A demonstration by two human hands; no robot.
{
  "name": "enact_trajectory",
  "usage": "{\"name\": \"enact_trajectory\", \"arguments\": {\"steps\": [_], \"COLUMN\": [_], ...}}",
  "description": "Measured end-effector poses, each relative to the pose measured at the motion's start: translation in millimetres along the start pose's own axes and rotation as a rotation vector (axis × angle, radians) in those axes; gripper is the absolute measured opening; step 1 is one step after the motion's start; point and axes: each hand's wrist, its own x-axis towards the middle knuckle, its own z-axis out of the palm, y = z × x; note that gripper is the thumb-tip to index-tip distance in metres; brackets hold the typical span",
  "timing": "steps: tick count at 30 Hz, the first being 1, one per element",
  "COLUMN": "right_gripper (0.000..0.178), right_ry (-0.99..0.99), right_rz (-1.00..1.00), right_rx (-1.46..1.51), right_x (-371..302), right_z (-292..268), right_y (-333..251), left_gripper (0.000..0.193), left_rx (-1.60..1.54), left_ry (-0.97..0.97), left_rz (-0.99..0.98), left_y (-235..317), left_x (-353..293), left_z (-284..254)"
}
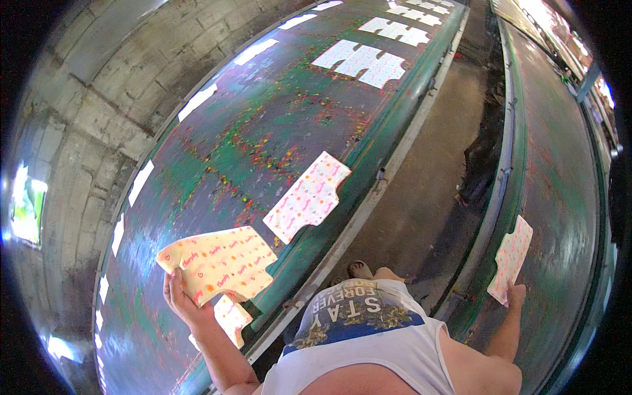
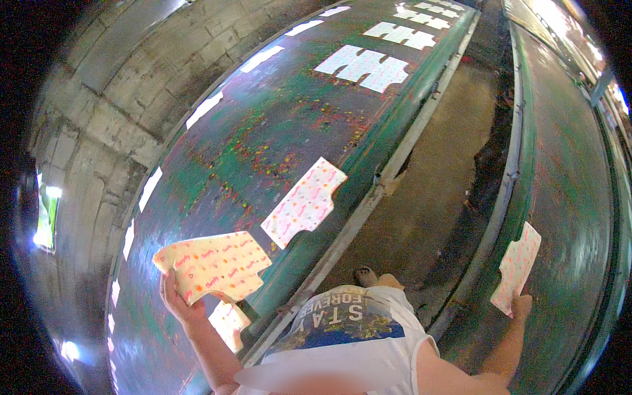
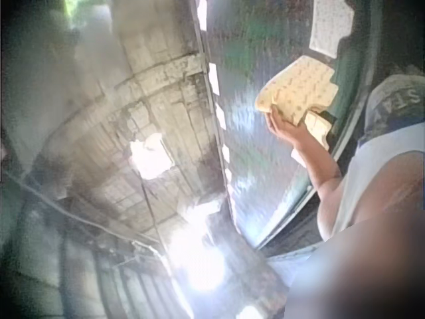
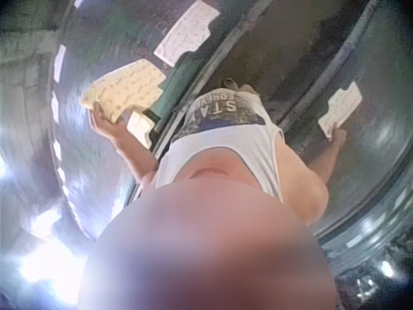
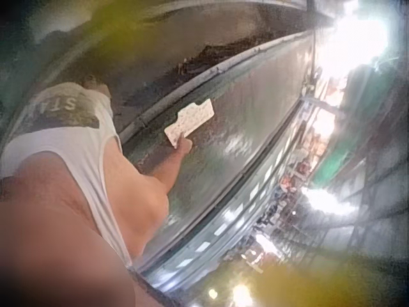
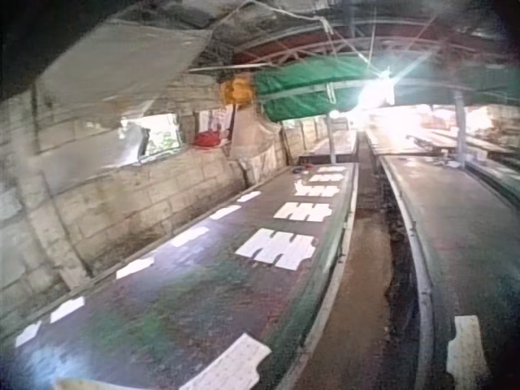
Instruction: The person repeatedly picks up small patterned paper sheets from a green conveyor belt, separates them, and places them in rows along the belt. The person handles the sheets one at a time, occasionally stacking them before arranging them in a line.
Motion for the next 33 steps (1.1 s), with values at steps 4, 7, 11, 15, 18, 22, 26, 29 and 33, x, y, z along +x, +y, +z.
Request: {"name": "enact_trajectory", "arguments": {"steps": [4, 7, 11, 15, 18, 22, 26, 29, 33], "right_gripper": [0.058, 0.036, 0.023, 0.028, 0.035, 0.044, 0.048, 0.04, 0.034], "right_ry": [-0.229, 0.176, 0.032, -0.122, 0.039, 0.438, 0.817, 0.84, 0.735], "right_rz": [0.117, 0.004, 0.047, 0.287, 0.089, -0.046, -0.257, -0.517, -0.549], "right_rx": [0.237, -0.108, 0.041, 0.258, 0.156, 0.61, 0.647, 0.847, 1.064], "right_x": [-9.0, -18.7, -11.1, -11.0, -19.1, -6.7, 38.6, 51.9, 37.2], "right_z": [-2.7, 21.1, 31.3, 27.8, 24.4, 12.8, -34.3, -81.3, -114.0], "right_y": [4.1, 5.3, -3.8, -18.6, -26.7, -64.0, -151.6, -234.5, -348.5], "left_gripper": [0.027, 0.028, 0.027, 0.028, 0.029, 0.031, 0.033, 0.028, 0.019], "left_rx": [-0.057, -0.088, -0.123, -0.092, -0.125, -0.091, -0.08, -0.082, -0.027], "left_ry": [-0.026, 0.023, 0.011, 0.099, -0.042, 0.174, 0.26, 0.223, -0.054], "left_rz": [-0.051, -0.065, -0.07, -0.081, -0.066, -0.078, -0.027, 0.034, 0.113], "left_y": [-3.6, -10.4, -21.5, -29.7, -31.0, -33.3, -32.5, -28.0, -17.4], "left_x": [7.8, 11.3, 19.5, 24.7, 23.3, 22.9, 17.7, 14.9, 14.2], "left_z": [-11.6, -22.7, -46.7, -79.0, -100.5, -112.0, -112.3, -109.9, -95.4]}}
